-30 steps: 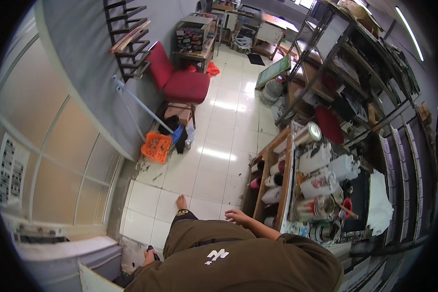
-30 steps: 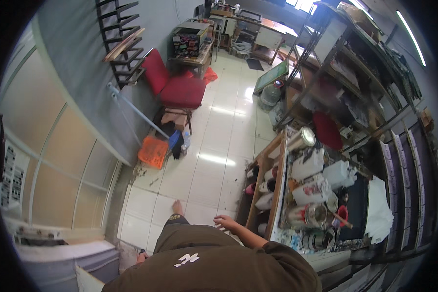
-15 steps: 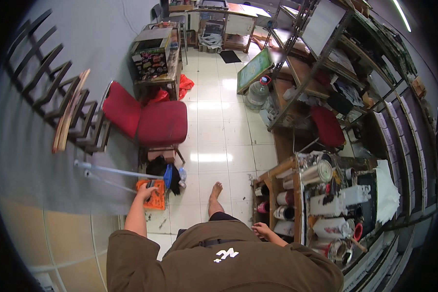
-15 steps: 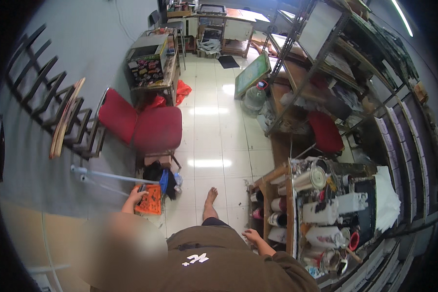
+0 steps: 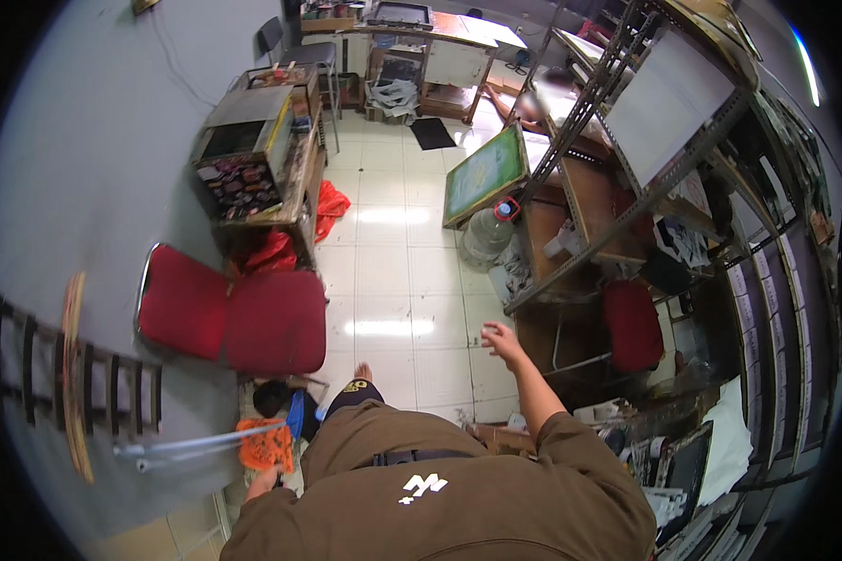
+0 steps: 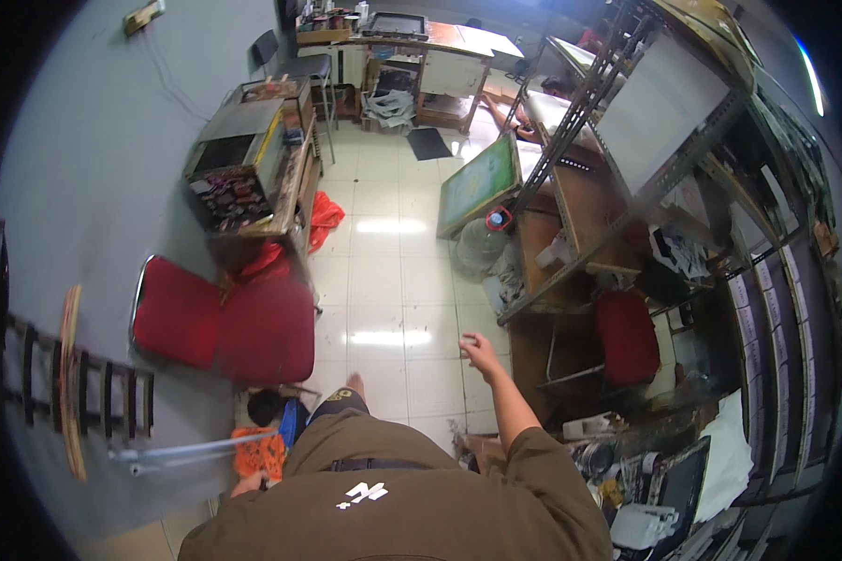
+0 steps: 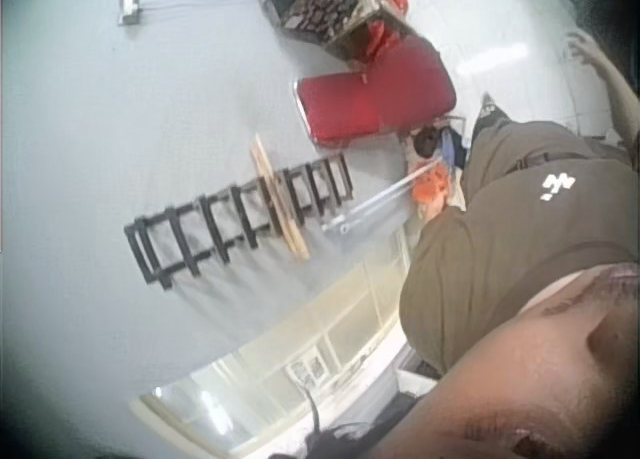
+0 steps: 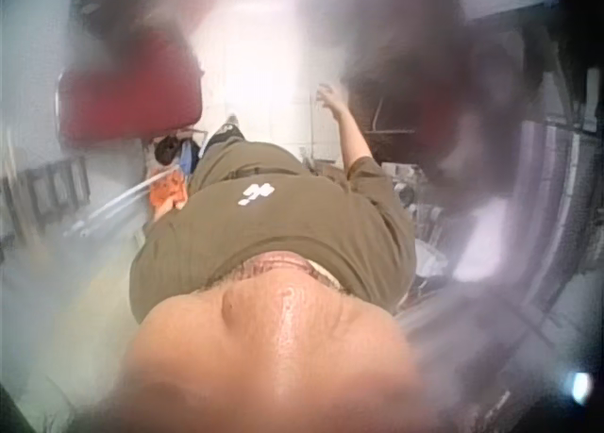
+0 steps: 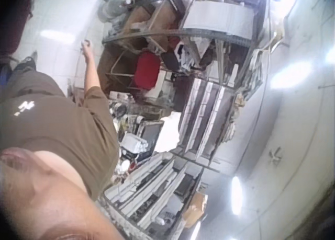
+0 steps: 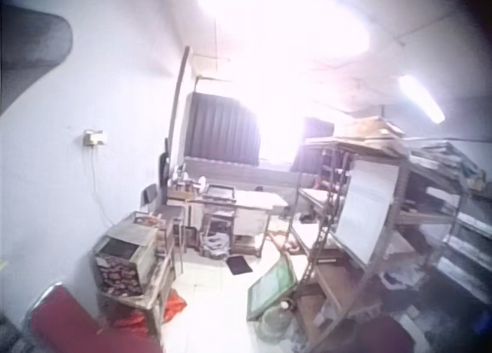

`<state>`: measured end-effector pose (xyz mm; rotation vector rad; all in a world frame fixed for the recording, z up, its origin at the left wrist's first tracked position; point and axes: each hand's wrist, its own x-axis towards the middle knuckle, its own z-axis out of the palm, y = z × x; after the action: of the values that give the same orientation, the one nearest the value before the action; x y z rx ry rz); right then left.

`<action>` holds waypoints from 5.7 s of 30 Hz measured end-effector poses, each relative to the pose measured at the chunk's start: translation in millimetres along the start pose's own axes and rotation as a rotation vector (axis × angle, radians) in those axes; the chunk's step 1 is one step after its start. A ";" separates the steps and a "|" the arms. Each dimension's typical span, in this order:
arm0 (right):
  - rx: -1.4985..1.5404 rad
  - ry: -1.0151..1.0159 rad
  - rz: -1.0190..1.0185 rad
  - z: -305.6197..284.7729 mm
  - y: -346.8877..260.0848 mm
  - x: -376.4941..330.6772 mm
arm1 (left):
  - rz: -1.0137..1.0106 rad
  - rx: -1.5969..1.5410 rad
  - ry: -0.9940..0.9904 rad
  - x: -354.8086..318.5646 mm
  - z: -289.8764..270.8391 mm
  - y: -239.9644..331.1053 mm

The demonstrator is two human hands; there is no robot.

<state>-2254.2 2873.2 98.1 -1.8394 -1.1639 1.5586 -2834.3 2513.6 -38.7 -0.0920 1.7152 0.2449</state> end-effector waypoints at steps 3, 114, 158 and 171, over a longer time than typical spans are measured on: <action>0.071 0.103 -0.091 -28.7 -69.1 63.8 | -0.112 0.026 -0.004 18.7 17.1 61.8; 0.456 0.623 0.534 -844.2 -669.3 1499.0 | 1.859 1.168 0.444 -75.9 1303.7 2262.1; 0.762 0.897 -0.543 -1082.1 -1018.2 1626.5 | 1.730 1.196 0.451 -83.8 1317.0 2257.7; 0.875 0.939 -0.609 -1093.6 -1012.2 1657.6 | 1.409 0.506 -0.347 -171.7 1420.7 2331.4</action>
<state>-1521.3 4973.5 237.6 -1.1662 -0.3904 0.5326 -1900.6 5074.9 187.5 1.4750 1.1751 0.7743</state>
